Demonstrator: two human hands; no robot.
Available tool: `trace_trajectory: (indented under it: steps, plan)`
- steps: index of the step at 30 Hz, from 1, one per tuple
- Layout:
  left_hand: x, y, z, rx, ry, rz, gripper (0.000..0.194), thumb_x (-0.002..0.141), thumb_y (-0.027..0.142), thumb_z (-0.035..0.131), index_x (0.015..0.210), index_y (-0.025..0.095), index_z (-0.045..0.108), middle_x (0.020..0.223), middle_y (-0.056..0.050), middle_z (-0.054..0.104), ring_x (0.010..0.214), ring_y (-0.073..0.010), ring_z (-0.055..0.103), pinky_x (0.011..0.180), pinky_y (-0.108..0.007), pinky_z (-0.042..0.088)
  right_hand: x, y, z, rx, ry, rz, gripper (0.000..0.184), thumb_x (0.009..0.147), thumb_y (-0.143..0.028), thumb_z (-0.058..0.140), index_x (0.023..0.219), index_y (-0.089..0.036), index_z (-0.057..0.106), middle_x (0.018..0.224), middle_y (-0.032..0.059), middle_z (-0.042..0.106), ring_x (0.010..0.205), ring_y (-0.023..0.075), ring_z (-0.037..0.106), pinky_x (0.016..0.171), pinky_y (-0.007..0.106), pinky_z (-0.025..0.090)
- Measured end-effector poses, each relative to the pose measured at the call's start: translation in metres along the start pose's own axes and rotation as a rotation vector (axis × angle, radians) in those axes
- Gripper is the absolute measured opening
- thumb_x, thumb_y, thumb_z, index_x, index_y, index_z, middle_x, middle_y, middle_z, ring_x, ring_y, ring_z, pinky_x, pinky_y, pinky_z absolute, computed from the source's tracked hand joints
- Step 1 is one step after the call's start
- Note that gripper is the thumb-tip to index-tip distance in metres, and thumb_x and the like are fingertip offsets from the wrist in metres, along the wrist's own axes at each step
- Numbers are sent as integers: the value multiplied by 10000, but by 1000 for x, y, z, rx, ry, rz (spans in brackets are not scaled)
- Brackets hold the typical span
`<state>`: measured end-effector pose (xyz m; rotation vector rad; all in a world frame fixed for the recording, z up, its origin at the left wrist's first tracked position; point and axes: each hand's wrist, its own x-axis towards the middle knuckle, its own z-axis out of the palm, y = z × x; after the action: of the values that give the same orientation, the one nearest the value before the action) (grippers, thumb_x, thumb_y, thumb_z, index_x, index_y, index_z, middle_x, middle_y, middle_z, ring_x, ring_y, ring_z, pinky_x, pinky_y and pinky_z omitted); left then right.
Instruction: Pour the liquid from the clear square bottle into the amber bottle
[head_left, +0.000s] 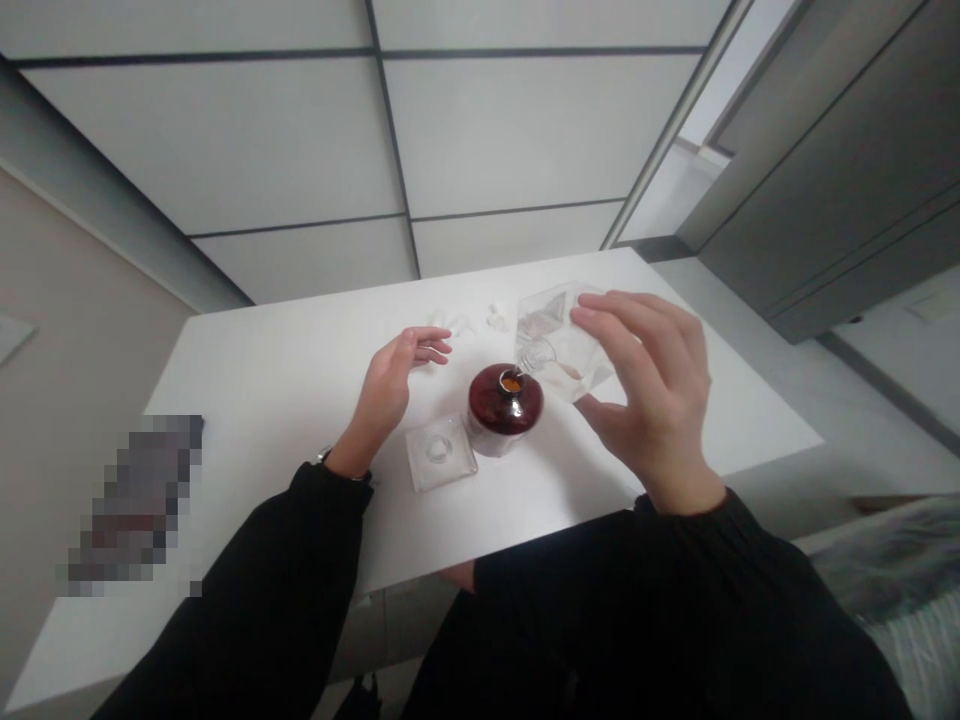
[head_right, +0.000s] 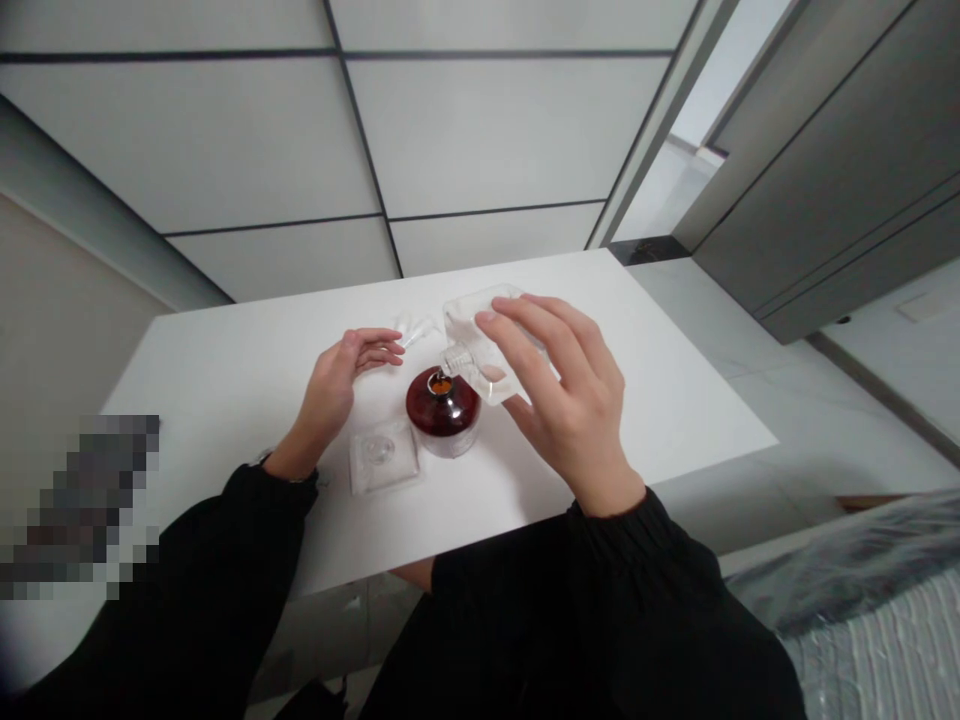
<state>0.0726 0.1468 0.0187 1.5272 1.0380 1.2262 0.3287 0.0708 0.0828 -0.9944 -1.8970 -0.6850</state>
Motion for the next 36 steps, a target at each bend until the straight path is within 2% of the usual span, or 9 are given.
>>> trace_trajectory:
  steps: [9, 13, 19, 26, 36]
  plan:
    - [0, -3, -3, 9, 4, -23, 604, 1049, 689, 434, 1103, 192, 774, 1033, -95, 799, 931, -234, 742, 952, -407, 558, 0, 0, 2, 19, 10, 3, 507, 928, -161, 743, 1413, -219, 607, 1267, 127, 760, 1207, 278, 711, 1045, 475, 609]
    - [0, -1, -3, 19, 5, -16, 621, 1041, 708, 430, 1100, 196, 776, 1031, -97, 801, 923, -237, 742, 949, -416, 563, 0, 0, 2, 20, 5, -1, 507, 960, -176, 705, 1449, -242, 585, 1275, 116, 759, 1218, 273, 709, 1042, 480, 611]
    - [-1, -1, -2, 8, 4, -20, 646, 1025, 737, 433, 1092, 195, 778, 1031, -100, 796, 921, -237, 738, 954, -421, 559, 0, 1, 2, 17, 13, -26, 500, 915, -152, 758, 1395, -180, 621, 1260, 143, 759, 1207, 280, 706, 1048, 454, 606]
    - [0, -2, -1, -5, -2, -11, 648, 1019, 744, 441, 1084, 193, 776, 1016, -98, 796, 905, -232, 740, 940, -417, 563, 0, 1, 2, 8, 17, -12, 561, 928, -171, 746, 1461, -235, 583, 1268, 113, 762, 1215, 274, 708, 1046, 463, 604]
    - [-1, -1, -2, 10, -12, -16, 650, 1022, 746, 427, 1085, 201, 777, 1030, -95, 797, 920, -230, 742, 968, -418, 556, 1, 0, 0, -9, 11, -8, 505, 949, -175, 710, 1433, -245, 583, 1261, 113, 762, 1203, 287, 719, 1022, 488, 619]
